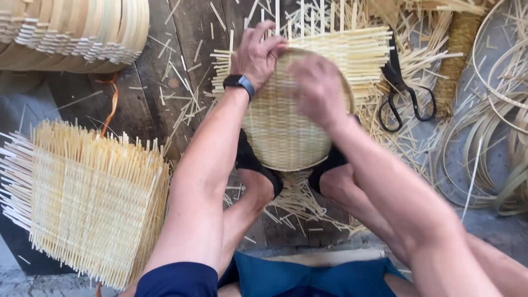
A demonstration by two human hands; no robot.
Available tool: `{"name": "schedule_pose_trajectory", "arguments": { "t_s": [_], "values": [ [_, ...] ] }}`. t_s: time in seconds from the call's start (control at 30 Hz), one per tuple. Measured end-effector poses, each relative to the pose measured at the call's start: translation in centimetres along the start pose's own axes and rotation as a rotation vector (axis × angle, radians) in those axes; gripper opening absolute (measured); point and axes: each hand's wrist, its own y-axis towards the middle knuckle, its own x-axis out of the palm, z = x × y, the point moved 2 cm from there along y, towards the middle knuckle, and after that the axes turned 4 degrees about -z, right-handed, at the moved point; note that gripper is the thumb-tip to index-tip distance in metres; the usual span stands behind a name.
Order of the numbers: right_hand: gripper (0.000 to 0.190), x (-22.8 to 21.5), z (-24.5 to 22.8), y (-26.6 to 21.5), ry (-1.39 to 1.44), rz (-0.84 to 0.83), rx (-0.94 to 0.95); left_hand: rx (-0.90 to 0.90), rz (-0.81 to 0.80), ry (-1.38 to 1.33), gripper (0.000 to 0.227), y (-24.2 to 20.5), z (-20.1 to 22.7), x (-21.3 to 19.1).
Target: The recorder uses large shears to trim excess bamboo strips from a circular woven base and then fits a bamboo hoop to the edges.
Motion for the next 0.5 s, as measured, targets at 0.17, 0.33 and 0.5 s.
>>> {"name": "schedule_pose_trajectory", "arguments": {
  "t_s": [0.17, 0.33, 0.5],
  "values": [
    [0.009, 1.5, 8.4, 4.8, -0.371, 0.05, -0.002, 0.006, -0.111, 0.116, 0.032, -0.2, -0.5, 2.1],
    [0.015, 2.1, 10.7, 5.5, -0.071, -0.088, 0.236, -0.262, -0.271, -0.044, 0.038, 2.3, -1.7, 1.8],
    [0.027, -1.6, 7.9, 5.1, 0.232, -0.158, 0.8, -0.437, -0.352, -0.234, 0.036, 3.1, -3.1, 2.6]
  ]
}}
